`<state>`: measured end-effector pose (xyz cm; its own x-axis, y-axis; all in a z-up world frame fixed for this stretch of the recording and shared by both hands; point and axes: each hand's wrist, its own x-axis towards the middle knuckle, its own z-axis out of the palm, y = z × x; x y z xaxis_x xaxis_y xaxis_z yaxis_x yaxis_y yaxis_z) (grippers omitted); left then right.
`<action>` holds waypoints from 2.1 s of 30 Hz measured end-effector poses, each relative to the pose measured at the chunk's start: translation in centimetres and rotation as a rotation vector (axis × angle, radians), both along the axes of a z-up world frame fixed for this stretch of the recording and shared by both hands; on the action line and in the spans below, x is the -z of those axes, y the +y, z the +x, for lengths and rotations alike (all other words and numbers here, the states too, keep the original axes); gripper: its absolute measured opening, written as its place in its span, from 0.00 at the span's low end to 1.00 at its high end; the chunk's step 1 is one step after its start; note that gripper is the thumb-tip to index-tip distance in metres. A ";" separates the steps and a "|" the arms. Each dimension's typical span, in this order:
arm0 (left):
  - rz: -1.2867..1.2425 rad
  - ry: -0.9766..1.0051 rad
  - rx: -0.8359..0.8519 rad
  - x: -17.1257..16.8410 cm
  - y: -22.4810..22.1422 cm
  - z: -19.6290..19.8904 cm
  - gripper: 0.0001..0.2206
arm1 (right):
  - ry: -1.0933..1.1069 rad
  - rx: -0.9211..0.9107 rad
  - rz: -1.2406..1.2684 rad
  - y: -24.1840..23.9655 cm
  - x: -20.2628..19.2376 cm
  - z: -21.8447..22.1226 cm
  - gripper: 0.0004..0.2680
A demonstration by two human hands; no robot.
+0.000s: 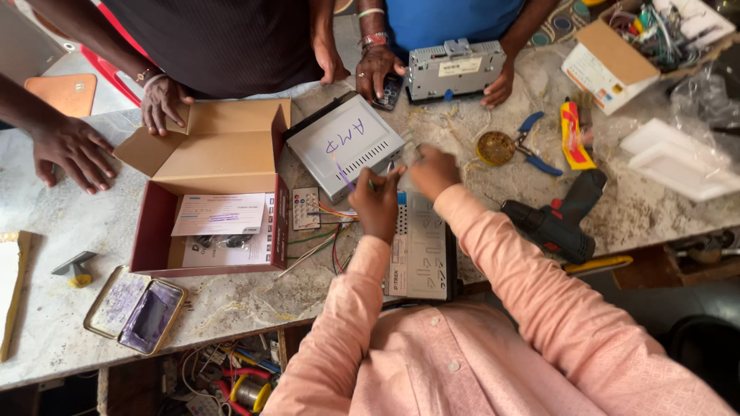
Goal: The person wraps a car stereo in protective foam, places it into a box with a manual and a remote, and closes the box on a workbench.
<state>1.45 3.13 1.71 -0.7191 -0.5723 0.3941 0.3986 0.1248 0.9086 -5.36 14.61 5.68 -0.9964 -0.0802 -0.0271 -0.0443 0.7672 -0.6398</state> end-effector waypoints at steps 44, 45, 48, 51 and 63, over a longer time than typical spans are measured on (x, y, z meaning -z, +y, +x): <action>-0.401 -0.242 0.314 2.3 -3.4 0.3 0.14 | 0.078 -0.490 0.090 2.5 0.2 3.3 0.25; -0.395 -0.233 0.314 2.3 -3.6 0.2 0.13 | 0.066 -0.483 0.084 2.5 0.2 3.3 0.24; -0.181 -0.252 0.397 2.1 -3.8 0.2 0.08 | 0.051 -0.472 0.059 2.6 0.1 3.3 0.21; -0.050 -0.295 0.449 1.6 -3.7 0.1 0.06 | 0.028 -0.459 0.055 3.0 0.2 3.1 0.20; -0.261 -0.283 0.154 1.8 -3.2 0.9 0.20 | -0.019 -0.534 0.169 1.7 0.0 2.0 0.10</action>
<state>2.33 -0.03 -0.10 -0.8896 -0.3564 0.2858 0.1692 0.3242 0.9308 -3.41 16.35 5.66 -0.8180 -0.5664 -0.1007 -0.4446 0.7334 -0.5143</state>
